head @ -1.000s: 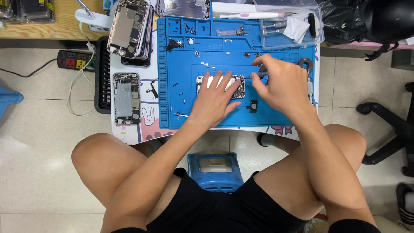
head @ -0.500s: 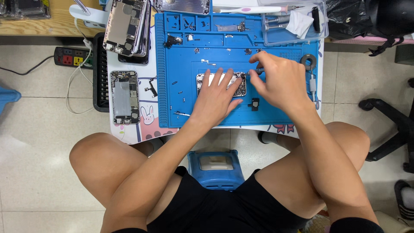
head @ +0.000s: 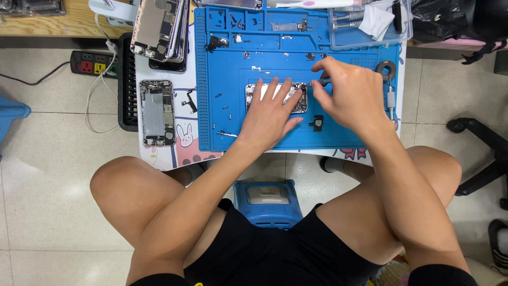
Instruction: The person assembles a smartphone chassis on a blue work mat, using a screwdriver to secure screws and tweezers to position small components. The person handles the phone frame, screws, and internal parts, placing the assembled unit aside at the end.
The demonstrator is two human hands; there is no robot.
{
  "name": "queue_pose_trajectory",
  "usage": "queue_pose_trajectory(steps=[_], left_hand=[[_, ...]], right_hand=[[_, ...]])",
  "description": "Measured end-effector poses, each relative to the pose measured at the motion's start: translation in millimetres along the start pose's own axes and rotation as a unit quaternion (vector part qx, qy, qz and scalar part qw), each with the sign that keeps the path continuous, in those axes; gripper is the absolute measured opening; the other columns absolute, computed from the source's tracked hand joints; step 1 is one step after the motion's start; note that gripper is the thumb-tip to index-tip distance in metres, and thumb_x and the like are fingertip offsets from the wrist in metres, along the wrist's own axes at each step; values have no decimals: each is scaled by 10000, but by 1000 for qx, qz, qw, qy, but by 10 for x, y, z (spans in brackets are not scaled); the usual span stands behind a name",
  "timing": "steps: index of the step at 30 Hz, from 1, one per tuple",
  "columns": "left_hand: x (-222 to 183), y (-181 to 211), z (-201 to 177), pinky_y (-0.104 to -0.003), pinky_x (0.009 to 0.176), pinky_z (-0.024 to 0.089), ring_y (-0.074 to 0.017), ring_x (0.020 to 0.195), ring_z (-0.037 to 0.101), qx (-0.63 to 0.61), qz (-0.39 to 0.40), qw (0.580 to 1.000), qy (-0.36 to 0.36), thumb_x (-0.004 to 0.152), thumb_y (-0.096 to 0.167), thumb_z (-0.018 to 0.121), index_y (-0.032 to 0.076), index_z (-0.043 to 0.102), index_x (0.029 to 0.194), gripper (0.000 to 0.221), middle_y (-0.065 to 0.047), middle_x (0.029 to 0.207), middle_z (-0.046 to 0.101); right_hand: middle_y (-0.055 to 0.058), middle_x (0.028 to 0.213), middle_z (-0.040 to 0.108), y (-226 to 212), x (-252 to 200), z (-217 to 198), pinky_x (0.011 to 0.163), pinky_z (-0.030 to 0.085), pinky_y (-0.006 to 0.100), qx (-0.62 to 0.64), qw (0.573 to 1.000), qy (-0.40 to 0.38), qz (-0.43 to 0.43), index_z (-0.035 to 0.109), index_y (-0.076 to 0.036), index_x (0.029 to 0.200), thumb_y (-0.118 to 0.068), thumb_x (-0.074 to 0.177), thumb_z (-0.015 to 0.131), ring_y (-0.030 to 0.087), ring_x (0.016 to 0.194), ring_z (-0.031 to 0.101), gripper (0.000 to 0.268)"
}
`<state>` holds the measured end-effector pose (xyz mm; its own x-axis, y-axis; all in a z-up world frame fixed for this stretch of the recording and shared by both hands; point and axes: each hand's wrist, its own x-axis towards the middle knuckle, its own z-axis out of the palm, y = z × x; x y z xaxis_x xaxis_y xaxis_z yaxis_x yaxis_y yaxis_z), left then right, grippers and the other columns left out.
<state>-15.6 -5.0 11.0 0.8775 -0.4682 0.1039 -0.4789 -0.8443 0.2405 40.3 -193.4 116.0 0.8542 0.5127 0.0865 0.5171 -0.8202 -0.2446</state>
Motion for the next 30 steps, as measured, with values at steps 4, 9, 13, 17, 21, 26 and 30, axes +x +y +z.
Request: queue_pose_trajectory(steps=[4, 9, 13, 17, 21, 26, 30], left_hand=[[-2, 4, -14, -688, 1182, 294, -411, 1445, 458, -11, 0, 1000, -2, 1069, 536, 533, 153, 588, 1496, 577, -182, 1497, 506], [2, 1, -7, -686, 1189, 283, -406, 1448, 451, -6, -1, 1000, -4, 1072, 539, 524, 157, 583, 1499, 577, -168, 1503, 499], [15, 4, 94, -609, 1195, 339, -376, 1449, 471, 69, -5, 997, 28, 1033, 649, 545, 212, 553, 1507, 645, -124, 1565, 522], [2, -3, 98, -611, 1194, 340, -373, 1445, 470, 66, -7, 997, 27, 1026, 647, 558, 215, 564, 1498, 640, -123, 1555, 524], [8, 3, 103, -614, 1201, 324, -373, 1464, 456, 67, -7, 998, 19, 1029, 652, 540, 220, 555, 1512, 648, -124, 1584, 509], [-7, 8, 54, -689, 1194, 268, -406, 1456, 439, 4, 0, 1000, 3, 1070, 557, 513, 167, 568, 1498, 582, -167, 1521, 488], [-2, -1, 67, -691, 1195, 267, -405, 1456, 439, 6, -5, 1000, 2, 1069, 561, 519, 180, 553, 1508, 583, -162, 1526, 487]], right_hand=[[134, 908, 794, -17, 12, -7, 526, 530, 281, 1, 1000, -2, 1, 759, -68, 1193, -137, 1036, 744, 241, 625, 729, 172], [47, 832, 762, 1, 54, -12, 534, 514, 227, -61, 998, -19, -23, 766, -113, 1176, -156, 1034, 753, 173, 657, 713, 148], [-49, 1109, 714, 60, 107, 101, 443, 460, 365, -177, 981, 18, -77, 682, -213, 1265, -287, 1038, 697, 200, 971, 677, 239], [-5, 1026, 781, 104, 193, 135, 463, 465, 447, -116, 989, -32, -87, 665, -177, 1228, -212, 1047, 657, 269, 919, 728, 184], [-21, 974, 806, 179, 199, 225, 479, 497, 441, -134, 989, -27, -56, 747, -217, 1148, -319, 1079, 680, 279, 803, 758, 140], [4, 649, 684, 99, 218, 102, 470, 469, 245, -104, 993, -60, -19, 792, -120, 1083, -185, 1076, 697, 168, 505, 648, 115], [15, 642, 674, -82, 241, 71, 449, 482, 240, -143, 988, -48, -34, 756, -112, 1212, -206, 1065, 678, 142, 477, 637, 191]])
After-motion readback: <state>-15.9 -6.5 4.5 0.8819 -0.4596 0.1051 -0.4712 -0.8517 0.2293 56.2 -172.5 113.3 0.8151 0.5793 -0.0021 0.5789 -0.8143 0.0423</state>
